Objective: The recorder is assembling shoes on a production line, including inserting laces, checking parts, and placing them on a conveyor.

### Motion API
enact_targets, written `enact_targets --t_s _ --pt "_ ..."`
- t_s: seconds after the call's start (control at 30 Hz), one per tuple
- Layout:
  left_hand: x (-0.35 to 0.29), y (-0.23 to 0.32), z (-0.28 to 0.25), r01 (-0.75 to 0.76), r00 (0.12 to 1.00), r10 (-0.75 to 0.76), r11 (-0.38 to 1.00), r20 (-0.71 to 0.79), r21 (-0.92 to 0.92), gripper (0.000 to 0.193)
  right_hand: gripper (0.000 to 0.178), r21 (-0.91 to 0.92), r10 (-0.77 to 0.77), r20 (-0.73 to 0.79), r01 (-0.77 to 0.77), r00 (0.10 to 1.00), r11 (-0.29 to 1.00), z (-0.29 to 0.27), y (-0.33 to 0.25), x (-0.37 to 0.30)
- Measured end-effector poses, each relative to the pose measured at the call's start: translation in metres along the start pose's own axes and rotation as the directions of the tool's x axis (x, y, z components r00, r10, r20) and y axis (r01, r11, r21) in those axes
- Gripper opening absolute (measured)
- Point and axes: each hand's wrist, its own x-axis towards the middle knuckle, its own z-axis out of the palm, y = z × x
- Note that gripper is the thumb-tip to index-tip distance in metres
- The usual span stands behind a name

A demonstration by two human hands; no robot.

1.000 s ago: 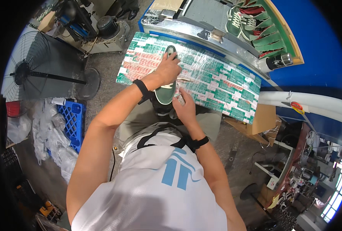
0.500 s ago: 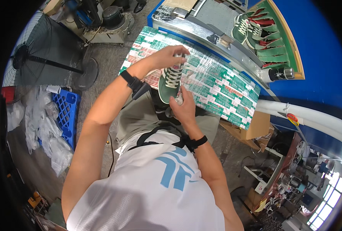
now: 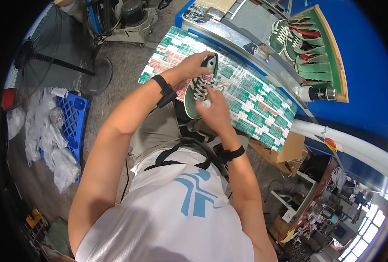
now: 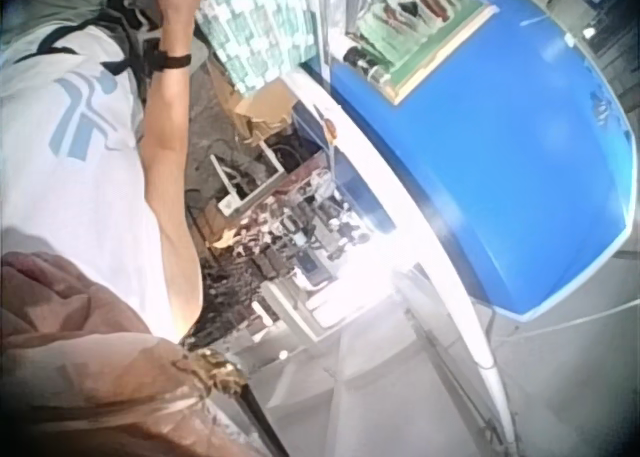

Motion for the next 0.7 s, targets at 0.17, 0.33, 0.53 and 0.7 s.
enact_targets --t_s 0.17,0.33,0.53,0.7 --pt "0.004 -0.001 -0.002 -0.087 0.996 0.088 0.996 0.026 -0.032 0.072 0.06 0.182 0.08 -0.091 -0.063 0.993 0.981 0.032 -0.026 0.021" --pt "-0.006 -0.045 -0.008 -0.048 0.998 0.052 0.993 0.037 -0.111 0.073 0.081 0.136 -0.032 0.213 0.003 0.977 0.991 0.033 -0.057 -0.03" --pt "0.004 0.002 -0.01 -0.007 0.997 0.001 0.997 0.08 0.083 0.074 0.079 0.13 0.013 0.233 -0.044 0.972 0.991 -0.007 -0.054 -0.04" --pt "-0.004 0.004 -0.012 0.009 0.998 -0.016 0.993 0.065 0.117 0.073 0.08 0.112 -0.095 0.164 0.077 0.982 0.991 0.012 -0.059 -0.039"
